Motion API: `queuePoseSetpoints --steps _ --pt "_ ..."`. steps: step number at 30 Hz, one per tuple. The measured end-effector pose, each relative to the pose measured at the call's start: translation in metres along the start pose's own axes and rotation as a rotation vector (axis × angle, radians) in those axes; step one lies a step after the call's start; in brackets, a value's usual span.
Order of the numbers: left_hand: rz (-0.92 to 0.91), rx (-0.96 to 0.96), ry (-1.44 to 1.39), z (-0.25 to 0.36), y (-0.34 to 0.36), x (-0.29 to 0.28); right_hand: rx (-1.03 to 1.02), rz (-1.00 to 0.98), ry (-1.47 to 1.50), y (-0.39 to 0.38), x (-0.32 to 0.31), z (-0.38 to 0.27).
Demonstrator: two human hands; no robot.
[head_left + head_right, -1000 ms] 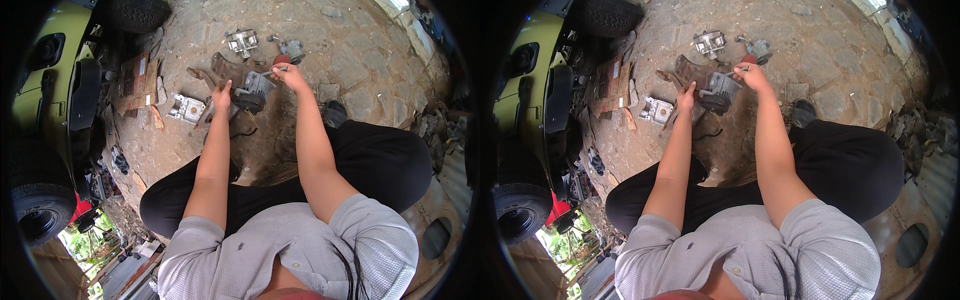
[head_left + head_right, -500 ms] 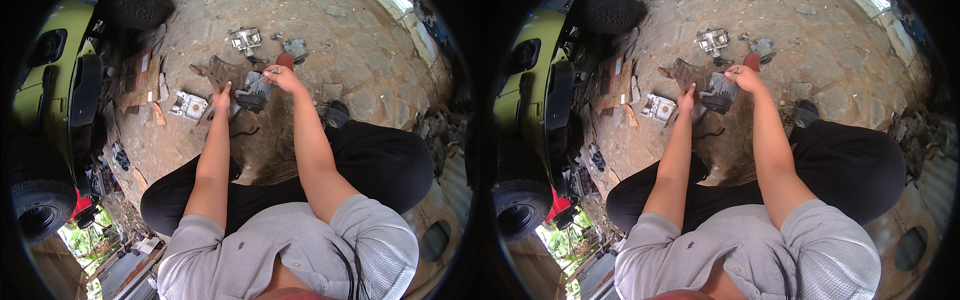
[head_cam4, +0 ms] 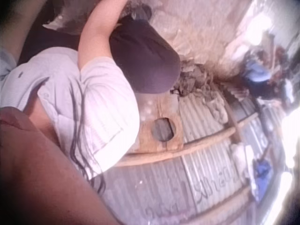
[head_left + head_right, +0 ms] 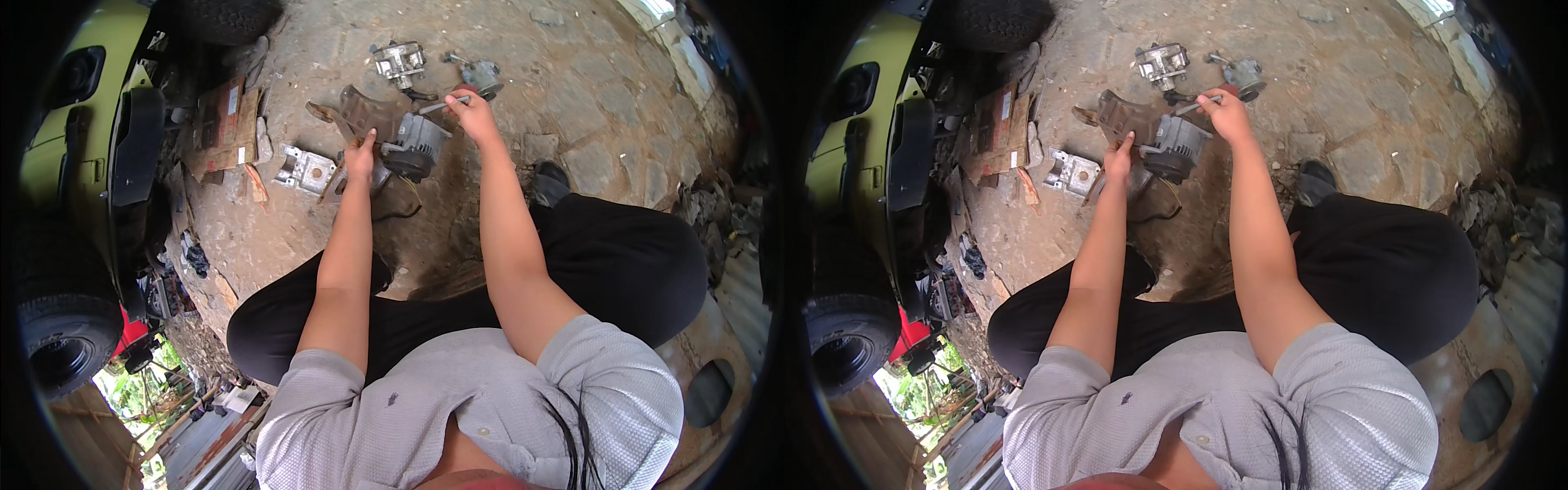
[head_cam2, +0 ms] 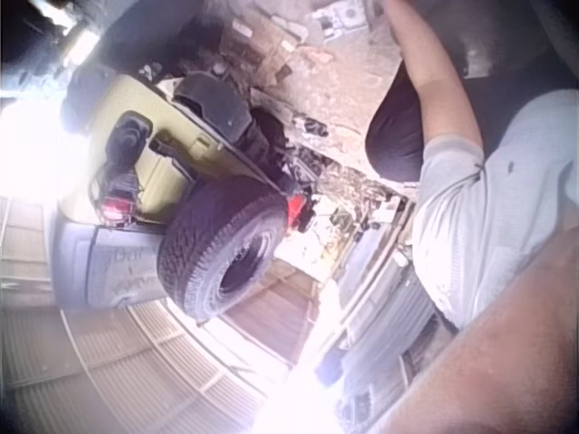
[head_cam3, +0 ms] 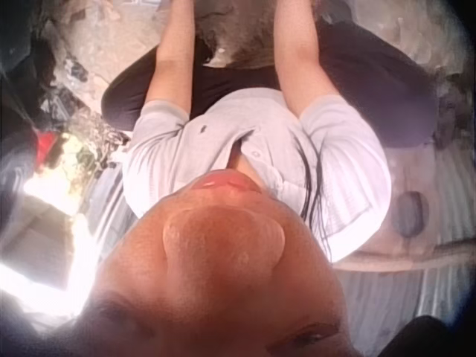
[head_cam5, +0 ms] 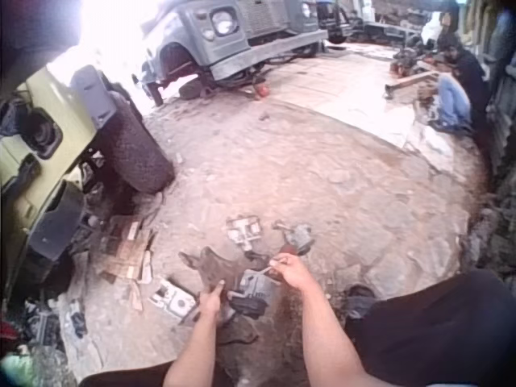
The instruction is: The person sits on the ground and uses a screwdriver to adjust and tighten screws on various disassembled engine components, including a carburetor and an alternator. The person handles the parts one at a time, rotating them to access different fasteners.
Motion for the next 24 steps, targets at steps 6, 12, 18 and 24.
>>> queuePoseSetpoints --steps 6,12,18,24 --pt "-0.014 -0.018 0.050 -0.007 0.012 -0.006 -0.069 0.510 -0.323 -0.010 -0.001 0.014" --pt "-0.031 0.037 0.167 -0.002 0.018 0.001 0.005 -0.016 0.056 0.002 -0.018 0.012" --pt "-0.053 0.032 0.191 0.007 0.018 0.017 0.006 0.413 -0.132 -0.011 0.009 0.011" --pt "-0.021 0.107 0.189 -0.001 0.029 0.013 -0.042 0.243 -0.248 -0.005 0.008 0.007"
Point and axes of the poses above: each hand's wrist, its own y-axis towards the middle knuckle, its own x-axis out of the palm, z = x × y, the point moved 1 cm from there along y, towards the middle knuckle, and after that the axes turned 5 degrees about -y, right-handed, at the moved point
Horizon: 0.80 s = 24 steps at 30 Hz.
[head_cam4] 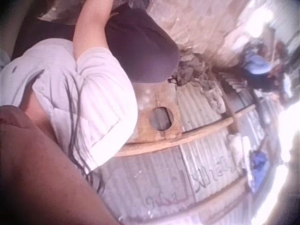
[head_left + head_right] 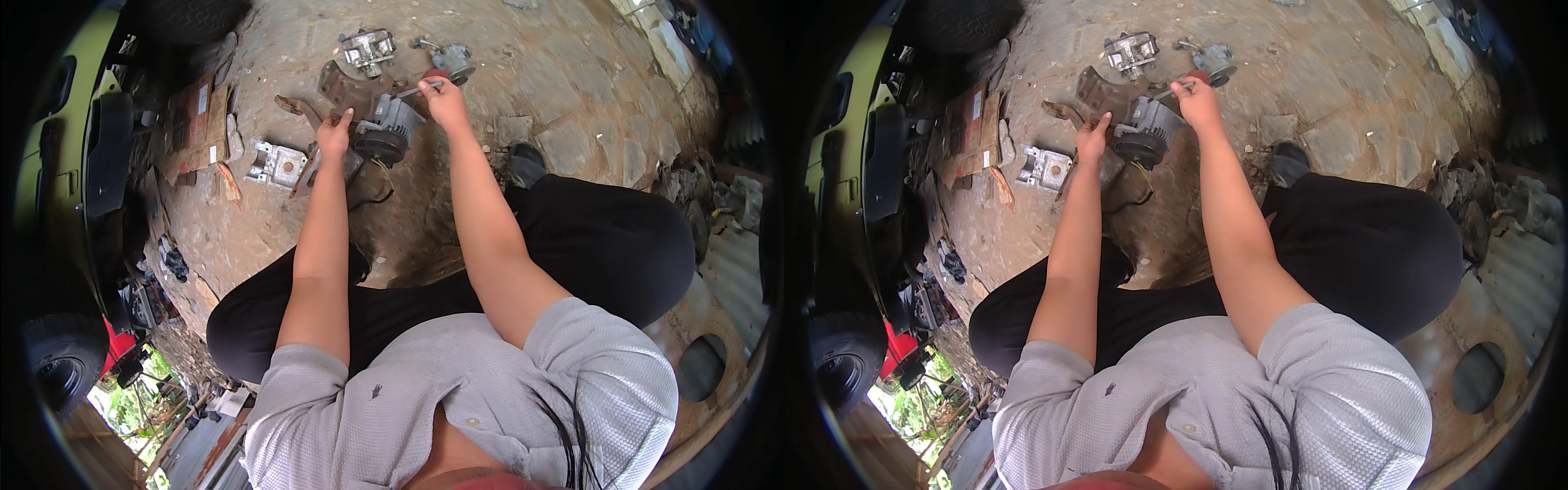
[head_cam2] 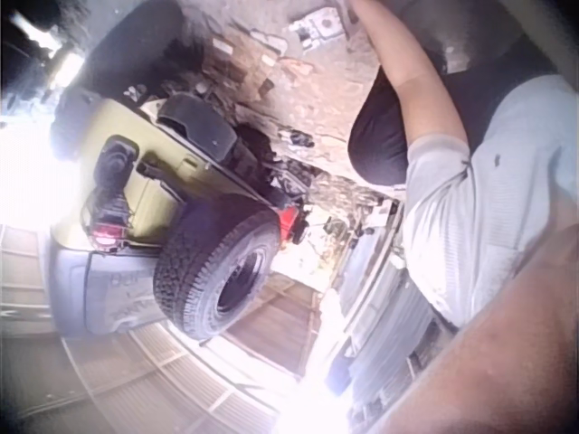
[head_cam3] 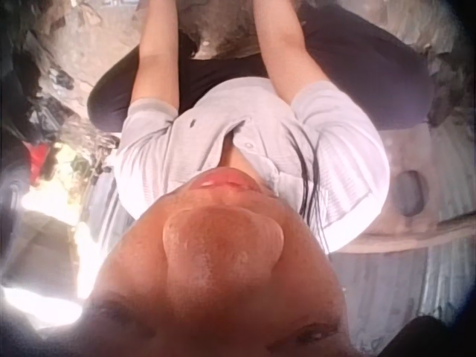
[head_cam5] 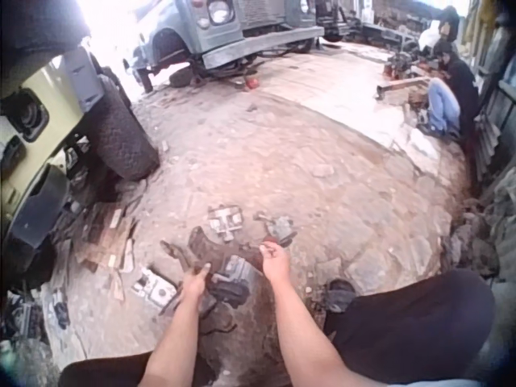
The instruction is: The person sits on the ground and uses a screwdriver to adjust and tighten screws on various disassembled engine components, including a carburetor and an alternator. The person handles the parts one at a time, rotating them to access different fasteners.
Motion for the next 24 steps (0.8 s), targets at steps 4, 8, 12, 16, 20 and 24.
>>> queuePoseSetpoints --steps 4,8,12,16,20,24 --pt "-0.032 -0.037 -0.034 -0.004 0.002 -0.001 0.118 0.025 0.448 -0.007 0.005 0.002" --pt "0.006 -0.007 -0.010 -0.004 -0.002 -0.001 0.105 0.111 0.185 -0.006 0.006 0.007" --pt "0.011 -0.024 0.098 0.004 -0.006 0.004 0.090 -0.179 0.359 0.006 -0.003 0.018" --pt "-0.022 -0.077 0.027 -0.003 0.000 -0.002 0.093 0.229 0.137 -0.014 0.004 -0.001" --pt "0.015 -0.038 0.091 -0.019 0.012 -0.009 0.082 -0.258 0.294 -0.004 0.000 0.001" --pt "0.000 -0.042 0.155 -0.016 0.007 -0.001 0.064 0.123 0.241 -0.009 0.002 -0.003"
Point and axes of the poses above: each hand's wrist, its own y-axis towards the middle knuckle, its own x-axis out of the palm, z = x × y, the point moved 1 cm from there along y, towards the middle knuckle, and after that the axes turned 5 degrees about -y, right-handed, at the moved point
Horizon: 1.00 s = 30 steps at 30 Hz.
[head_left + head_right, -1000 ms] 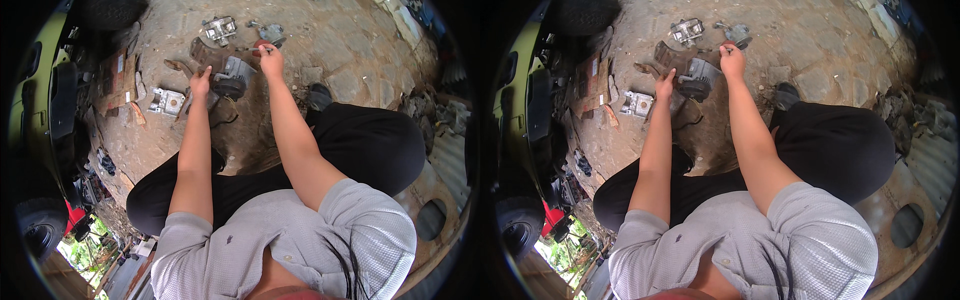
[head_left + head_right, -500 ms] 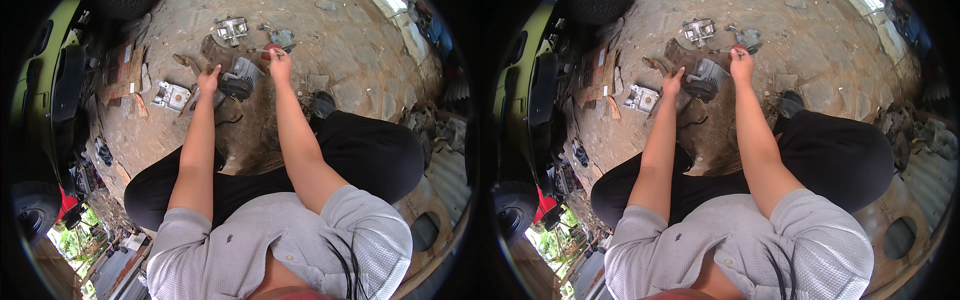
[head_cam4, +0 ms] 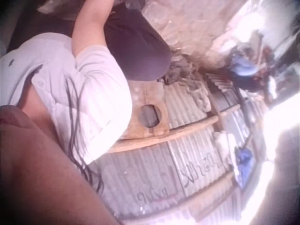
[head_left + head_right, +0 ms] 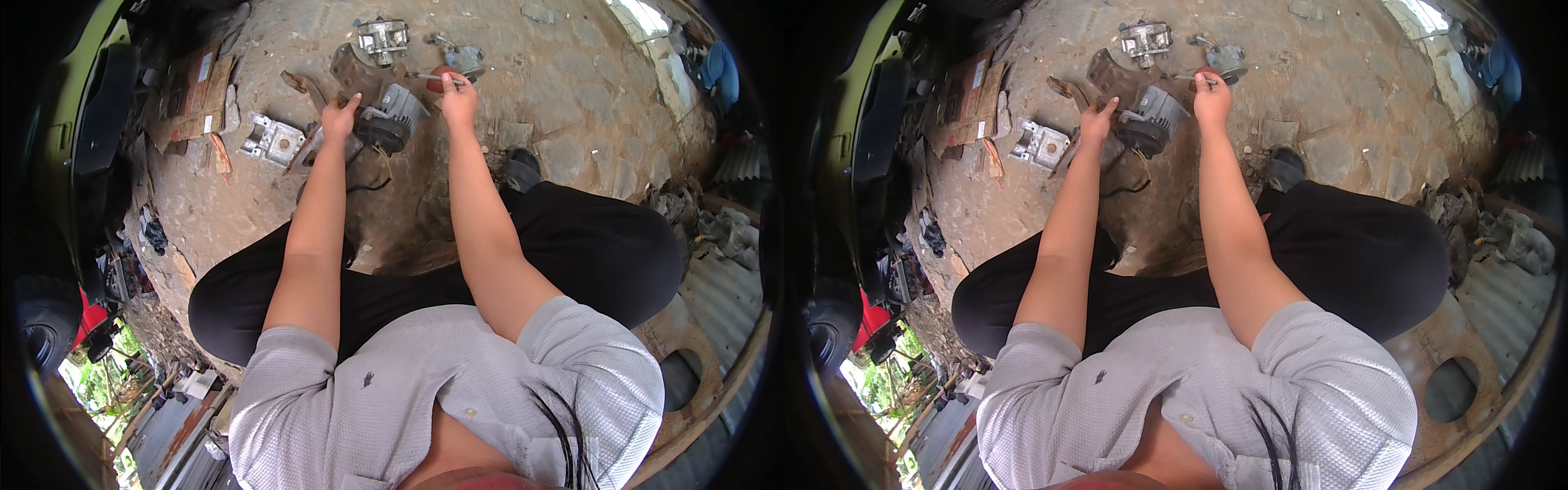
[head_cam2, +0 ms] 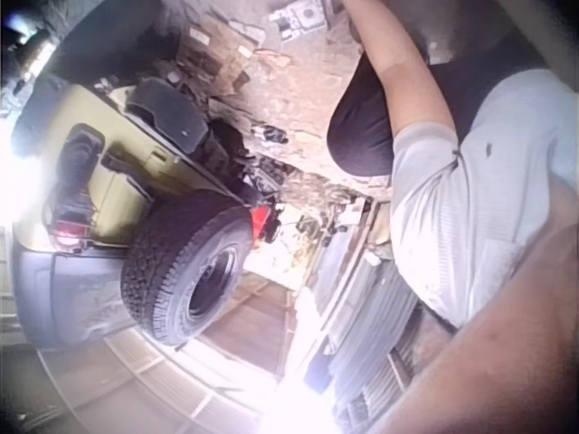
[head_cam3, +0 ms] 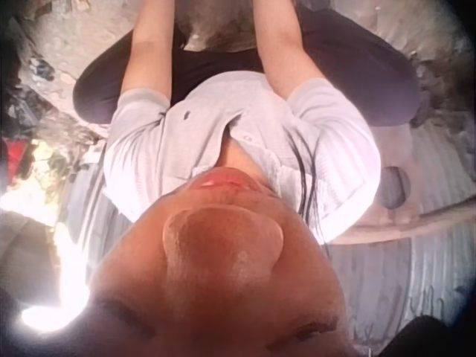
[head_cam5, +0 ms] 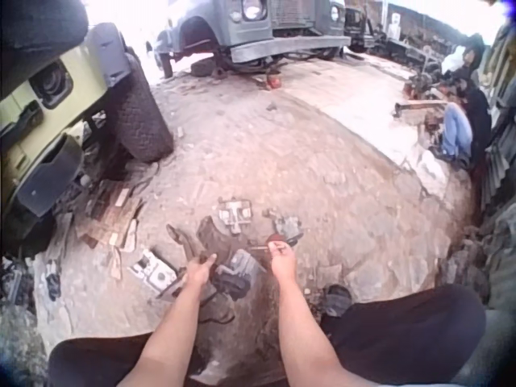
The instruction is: The person sits on the ground and uses a screwdriver to adjust and tighten screws on various disassembled engine components, including a carburetor and an alternator. The person handles the parts one at a time, rotating them to access different fasteners.
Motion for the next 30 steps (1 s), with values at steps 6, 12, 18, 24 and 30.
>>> queuePoseSetpoints --steps 6,12,18,24,30 --pt "0.031 0.015 -0.002 -0.009 0.005 -0.007 -0.030 0.044 -0.032 0.003 0.005 0.010" --pt "-0.027 -0.032 -0.007 -0.005 0.003 0.002 -0.037 -0.076 0.027 0.011 -0.002 0.026" --pt "0.006 -0.043 0.066 -0.016 0.009 -0.008 0.036 -0.232 0.073 0.002 -0.002 0.005" --pt "0.015 0.011 0.064 -0.008 0.004 -0.006 0.068 -0.354 0.093 0.005 -0.009 0.008" --pt "0.005 -0.017 0.062 0.000 -0.002 -0.004 0.026 -0.189 0.120 0.006 -0.002 0.021"
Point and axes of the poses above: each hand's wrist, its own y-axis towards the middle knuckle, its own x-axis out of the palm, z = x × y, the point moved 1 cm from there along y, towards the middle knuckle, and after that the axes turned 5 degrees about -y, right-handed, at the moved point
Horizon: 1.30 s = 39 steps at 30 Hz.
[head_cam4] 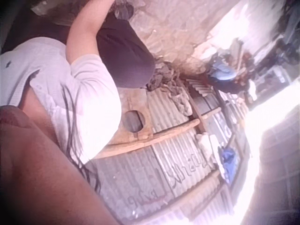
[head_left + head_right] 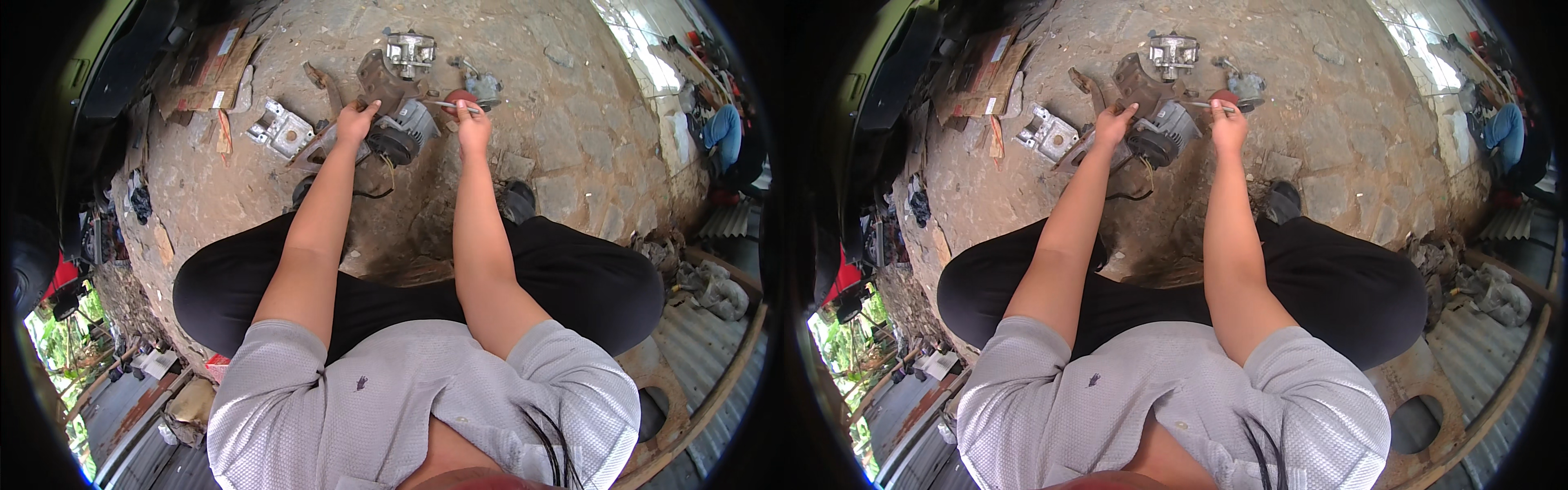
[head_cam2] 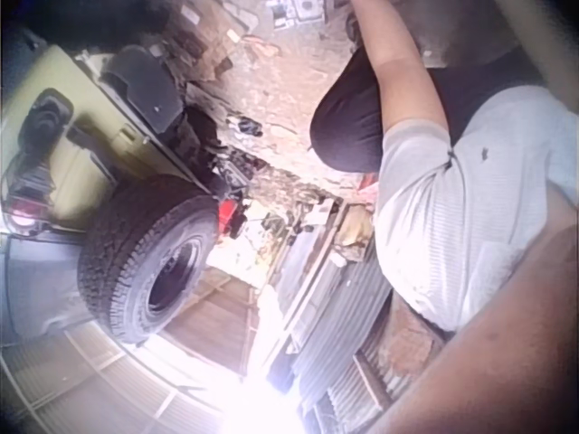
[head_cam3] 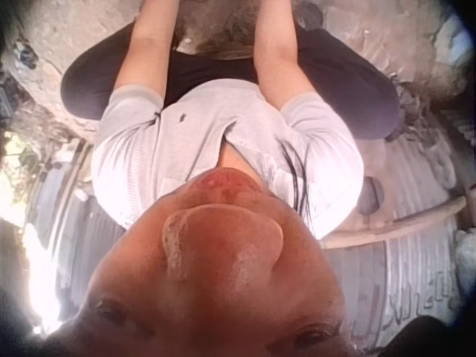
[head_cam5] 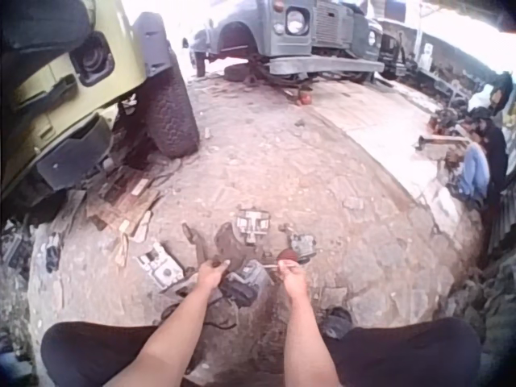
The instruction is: The person sits on the ground and uses a screwdriver to adjust and tighten screws on various disassembled engine components, including a carburetor and an alternator. The person handles the parts one at a time, rotating them to access different fasteners.
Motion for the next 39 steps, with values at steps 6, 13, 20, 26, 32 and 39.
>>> queuePoseSetpoints --steps 6,13,20,26,32,39 --pt "-0.015 0.012 -0.040 -0.006 0.003 -0.002 -0.063 0.002 -0.052 0.007 0.006 0.008" --pt "0.013 0.014 -0.014 -0.014 0.009 -0.006 -0.025 0.109 0.108 0.002 0.011 0.005" --pt "-0.028 0.018 -0.035 -0.007 0.004 0.003 -0.049 0.317 -0.041 0.003 0.003 0.006" --pt "-0.012 0.032 -0.042 -0.016 0.013 0.007 -0.085 0.206 -0.044 0.010 0.000 0.012" --pt "-0.004 0.029 -0.061 -0.016 0.008 0.007 -0.057 0.071 -0.070 0.005 0.003 0.010" --pt "-0.001 0.043 -0.143 -0.016 0.006 -0.001 -0.157 0.087 -0.046 0.007 0.010 0.013"
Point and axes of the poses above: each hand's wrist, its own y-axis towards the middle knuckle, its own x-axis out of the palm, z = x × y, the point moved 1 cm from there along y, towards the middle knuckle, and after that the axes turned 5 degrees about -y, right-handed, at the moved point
